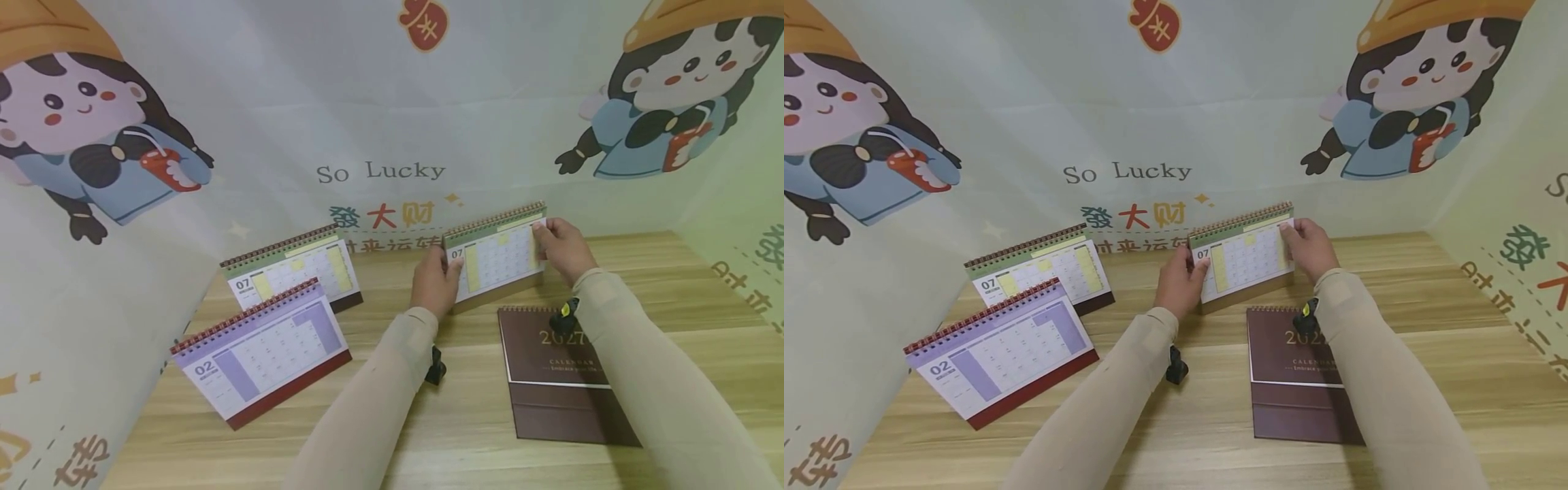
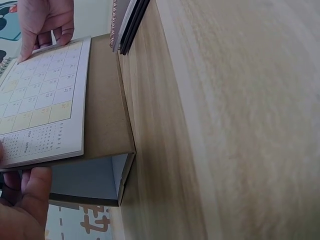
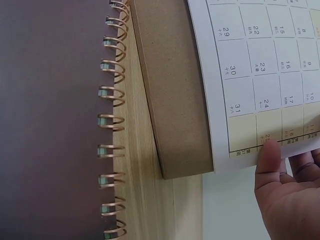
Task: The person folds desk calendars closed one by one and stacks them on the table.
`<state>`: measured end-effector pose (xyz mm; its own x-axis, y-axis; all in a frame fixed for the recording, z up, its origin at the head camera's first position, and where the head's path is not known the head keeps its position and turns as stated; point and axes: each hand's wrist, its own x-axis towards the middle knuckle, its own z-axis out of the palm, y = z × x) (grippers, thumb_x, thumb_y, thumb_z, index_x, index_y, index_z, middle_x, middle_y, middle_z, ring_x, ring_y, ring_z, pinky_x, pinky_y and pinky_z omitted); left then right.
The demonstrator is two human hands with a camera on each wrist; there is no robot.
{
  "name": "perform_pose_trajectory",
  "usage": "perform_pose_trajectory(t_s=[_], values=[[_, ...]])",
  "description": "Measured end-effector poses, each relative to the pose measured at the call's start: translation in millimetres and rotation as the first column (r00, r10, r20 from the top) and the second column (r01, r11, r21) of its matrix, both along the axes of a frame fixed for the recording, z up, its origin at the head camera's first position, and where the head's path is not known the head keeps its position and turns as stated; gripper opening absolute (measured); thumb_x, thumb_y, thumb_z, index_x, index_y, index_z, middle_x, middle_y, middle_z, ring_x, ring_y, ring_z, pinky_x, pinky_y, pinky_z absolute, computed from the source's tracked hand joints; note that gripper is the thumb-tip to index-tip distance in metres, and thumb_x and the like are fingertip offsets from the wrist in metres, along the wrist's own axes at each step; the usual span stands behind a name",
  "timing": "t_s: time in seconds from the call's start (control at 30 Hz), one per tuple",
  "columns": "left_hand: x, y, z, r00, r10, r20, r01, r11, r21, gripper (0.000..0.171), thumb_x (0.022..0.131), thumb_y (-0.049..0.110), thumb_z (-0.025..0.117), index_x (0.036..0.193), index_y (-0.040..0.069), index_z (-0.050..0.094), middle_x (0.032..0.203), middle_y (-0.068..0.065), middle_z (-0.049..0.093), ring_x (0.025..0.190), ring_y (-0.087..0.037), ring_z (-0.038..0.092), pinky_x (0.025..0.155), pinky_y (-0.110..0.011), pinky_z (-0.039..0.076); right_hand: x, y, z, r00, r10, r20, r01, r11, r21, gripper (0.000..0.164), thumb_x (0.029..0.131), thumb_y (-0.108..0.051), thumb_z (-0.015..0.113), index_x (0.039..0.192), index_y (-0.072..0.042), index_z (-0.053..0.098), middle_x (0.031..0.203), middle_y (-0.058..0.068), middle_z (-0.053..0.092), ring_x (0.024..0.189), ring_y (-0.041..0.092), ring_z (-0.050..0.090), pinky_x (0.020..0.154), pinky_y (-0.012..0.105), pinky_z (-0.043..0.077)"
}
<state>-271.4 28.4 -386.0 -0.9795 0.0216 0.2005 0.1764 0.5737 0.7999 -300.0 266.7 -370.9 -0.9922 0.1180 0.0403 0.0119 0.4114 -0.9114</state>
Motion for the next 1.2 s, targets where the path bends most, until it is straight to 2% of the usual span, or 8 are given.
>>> perform_pose_trajectory(t_s=[0.37,0.73,1.07,1.2], values=[[4.1,1.5,-2.5,1.000,-0.001,-0.008,0.001,1.000,0.022,0.023,0.100,0.030,0.061,0.098,0.009,0.053,0.091,-0.003,0.060,0.079,-0.017,0.055,0.072,-0.033,0.048,-1.7,0.3,-1.6,1.000,0.010,-0.004,-0.010,1.000,-0.004,0.058,0.107,-0.042,0.036,0.136,0.008,0.044,0.121,0.019,0.051,0.102,0.022,0.049,0.090,0.038,0.049],[7.7,2.4,-3.6,1.000,-0.010,-0.019,0.011,0.999,0.033,0.022,0.100,0.029,0.062,0.097,0.008,0.053,0.085,-0.002,0.056,0.075,-0.015,0.052,0.065,-0.029,0.044,-1.1,2.2,-0.1,1.000,0.025,0.003,-0.025,0.999,0.021,0.057,0.107,-0.042,0.036,0.133,0.007,0.045,0.113,0.016,0.050,0.099,0.022,0.050,0.089,0.037,0.049],[11.2,4.8,-4.8,0.999,-0.008,-0.053,0.009,1.000,0.014,0.023,0.099,0.029,0.062,0.098,0.008,0.055,0.085,-0.002,0.057,0.074,-0.015,0.053,0.065,-0.029,0.046,-2.3,3.4,2.0,0.998,0.036,0.052,-0.035,0.999,-0.022,0.057,0.106,-0.044,0.036,0.137,0.004,0.042,0.126,0.018,0.049,0.110,0.027,0.051,0.097,0.042,0.046],[12.5,4.0,-3.8,0.998,-0.002,-0.059,0.003,1.000,0.014,0.023,0.099,0.029,0.062,0.097,0.007,0.055,0.085,-0.002,0.057,0.074,-0.015,0.053,0.064,-0.029,0.045,-3.6,3.5,1.6,0.998,0.044,0.055,-0.042,0.999,-0.032,0.057,0.106,-0.044,0.037,0.136,0.004,0.043,0.125,0.017,0.049,0.110,0.026,0.050,0.097,0.043,0.045]])
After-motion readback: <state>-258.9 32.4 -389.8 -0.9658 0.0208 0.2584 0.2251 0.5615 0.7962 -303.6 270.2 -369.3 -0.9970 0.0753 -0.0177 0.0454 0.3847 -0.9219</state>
